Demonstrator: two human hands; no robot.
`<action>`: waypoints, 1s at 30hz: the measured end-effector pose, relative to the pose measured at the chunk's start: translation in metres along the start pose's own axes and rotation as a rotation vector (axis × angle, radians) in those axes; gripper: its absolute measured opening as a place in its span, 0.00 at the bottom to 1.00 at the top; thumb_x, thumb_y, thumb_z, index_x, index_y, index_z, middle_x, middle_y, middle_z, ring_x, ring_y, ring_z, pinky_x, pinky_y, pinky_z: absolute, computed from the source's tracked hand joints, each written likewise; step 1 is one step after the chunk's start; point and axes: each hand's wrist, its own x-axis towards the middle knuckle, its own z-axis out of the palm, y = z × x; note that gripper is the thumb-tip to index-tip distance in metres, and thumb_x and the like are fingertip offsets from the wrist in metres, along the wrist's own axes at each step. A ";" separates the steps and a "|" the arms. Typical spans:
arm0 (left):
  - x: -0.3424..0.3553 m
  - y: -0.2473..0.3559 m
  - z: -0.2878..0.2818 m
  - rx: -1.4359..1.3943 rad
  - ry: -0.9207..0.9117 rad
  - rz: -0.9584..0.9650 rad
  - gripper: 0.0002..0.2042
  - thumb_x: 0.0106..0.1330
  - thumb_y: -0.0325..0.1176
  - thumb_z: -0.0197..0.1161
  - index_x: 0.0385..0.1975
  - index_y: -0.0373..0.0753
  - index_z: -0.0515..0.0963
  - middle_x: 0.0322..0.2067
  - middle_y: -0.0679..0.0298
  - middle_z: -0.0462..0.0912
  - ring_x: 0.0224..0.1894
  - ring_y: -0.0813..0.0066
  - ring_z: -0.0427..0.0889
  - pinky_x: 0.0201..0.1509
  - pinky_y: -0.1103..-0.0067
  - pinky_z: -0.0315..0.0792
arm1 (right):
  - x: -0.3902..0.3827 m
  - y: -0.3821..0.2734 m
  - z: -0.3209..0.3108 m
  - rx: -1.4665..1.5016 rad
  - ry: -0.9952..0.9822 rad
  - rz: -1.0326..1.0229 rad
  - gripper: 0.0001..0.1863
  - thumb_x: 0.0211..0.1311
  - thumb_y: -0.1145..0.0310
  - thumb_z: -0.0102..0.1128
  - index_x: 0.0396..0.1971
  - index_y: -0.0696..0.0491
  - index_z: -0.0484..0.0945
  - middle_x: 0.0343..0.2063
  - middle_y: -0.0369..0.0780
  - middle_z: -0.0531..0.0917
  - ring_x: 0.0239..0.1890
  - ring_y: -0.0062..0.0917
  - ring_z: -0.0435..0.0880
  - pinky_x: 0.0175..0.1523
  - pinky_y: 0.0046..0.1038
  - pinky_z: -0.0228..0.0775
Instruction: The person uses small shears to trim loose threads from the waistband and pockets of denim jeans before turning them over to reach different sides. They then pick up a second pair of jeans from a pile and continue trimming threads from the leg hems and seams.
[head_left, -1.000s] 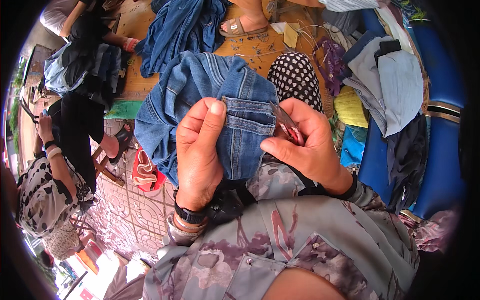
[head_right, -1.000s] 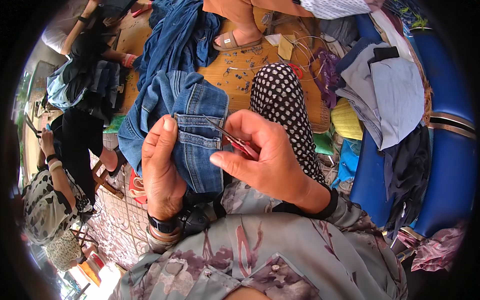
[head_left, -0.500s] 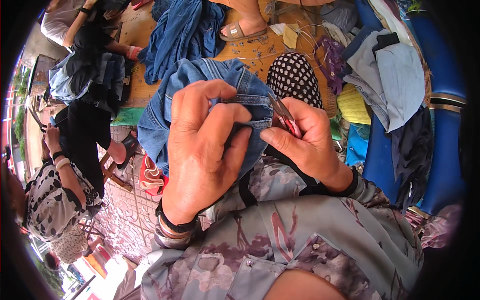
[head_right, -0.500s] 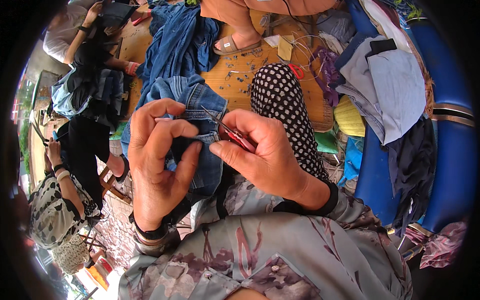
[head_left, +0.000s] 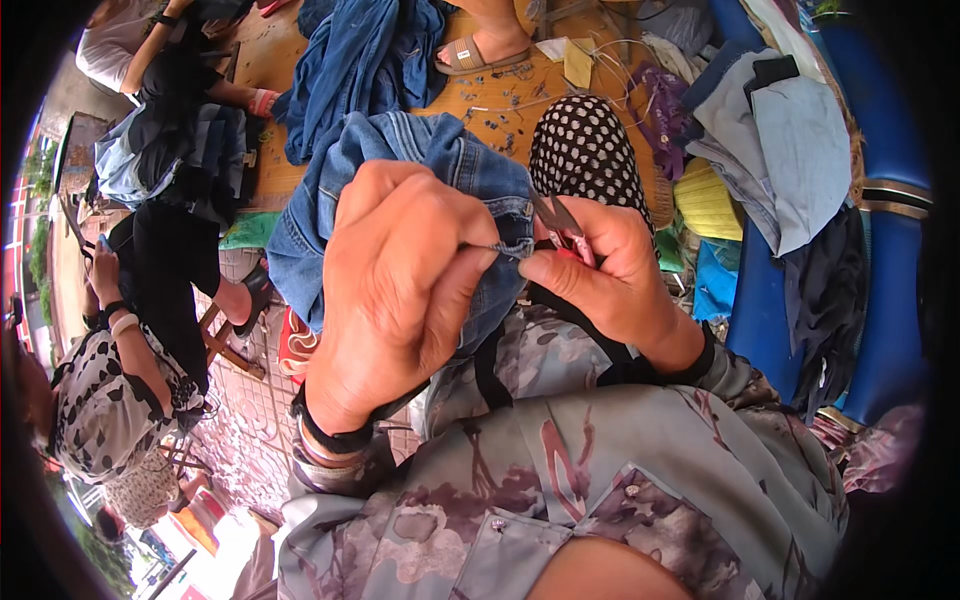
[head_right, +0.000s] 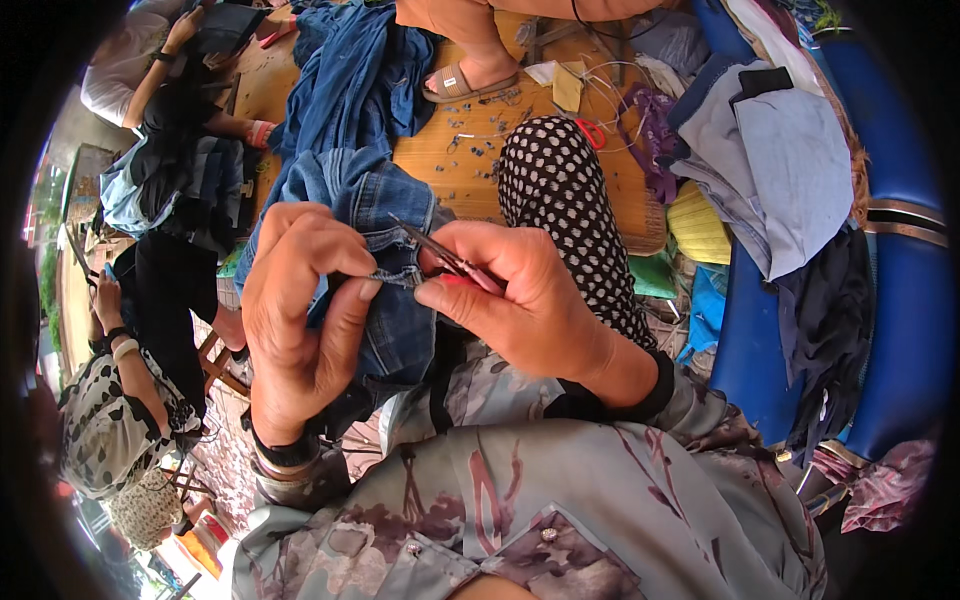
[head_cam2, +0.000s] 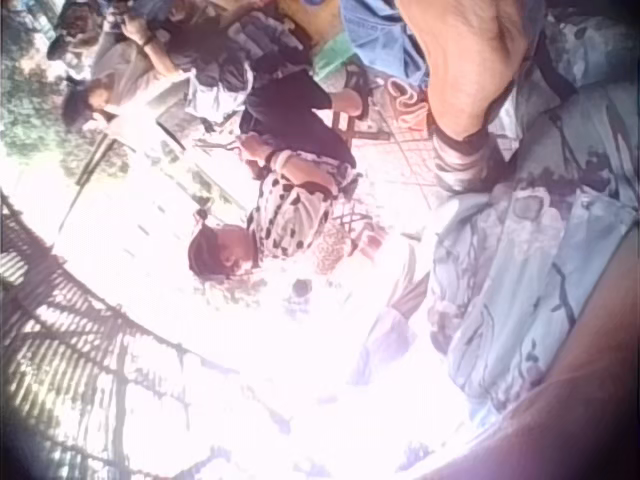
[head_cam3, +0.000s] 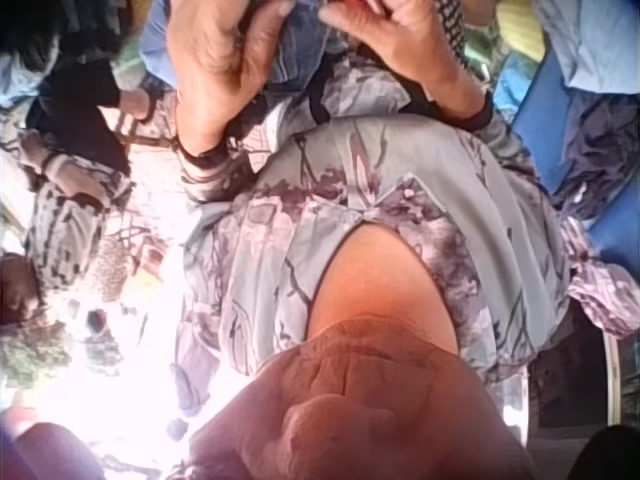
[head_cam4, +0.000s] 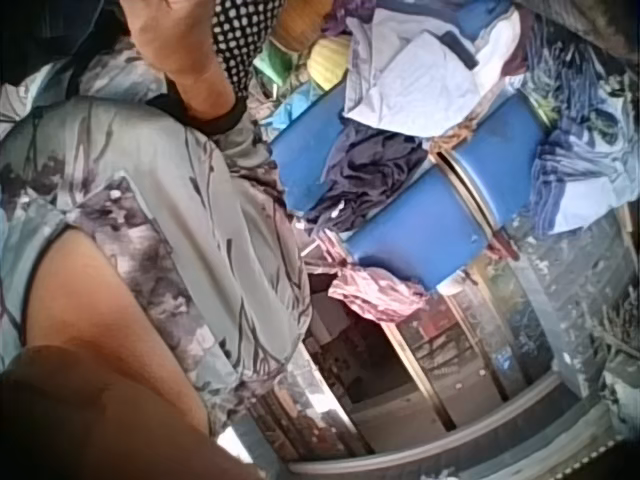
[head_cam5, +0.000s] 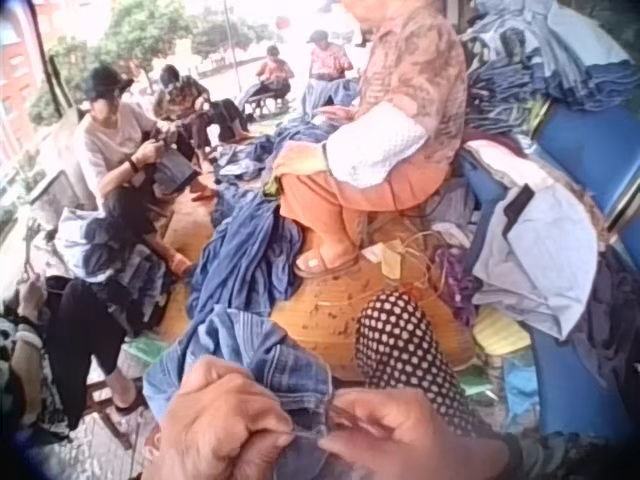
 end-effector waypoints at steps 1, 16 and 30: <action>0.000 0.001 -0.002 0.001 0.000 -0.001 0.10 0.47 0.21 0.64 0.28 0.35 0.72 0.28 0.60 0.75 0.33 0.60 0.71 0.40 0.71 0.66 | 0.000 0.001 0.000 0.001 -0.001 0.000 0.07 0.57 0.73 0.62 0.29 0.59 0.74 0.17 0.28 0.69 0.20 0.07 0.61 0.23 0.14 0.53; 0.007 0.000 -0.008 0.119 -0.138 0.005 0.07 0.49 0.24 0.63 0.29 0.37 0.78 0.21 0.64 0.69 0.26 0.68 0.67 0.29 0.78 0.61 | -0.003 0.002 0.002 0.115 -0.026 0.104 0.08 0.56 0.69 0.64 0.27 0.59 0.76 0.16 0.26 0.69 0.19 0.06 0.61 0.23 0.13 0.53; -0.007 -0.013 0.019 -0.804 0.084 -0.582 0.08 0.52 0.15 0.61 0.29 0.36 0.75 0.26 0.73 0.69 0.29 0.88 0.64 0.30 0.89 0.59 | -0.002 0.006 0.003 0.245 -0.046 0.156 0.07 0.60 0.70 0.60 0.27 0.57 0.75 0.16 0.25 0.67 0.19 0.06 0.60 0.22 0.14 0.50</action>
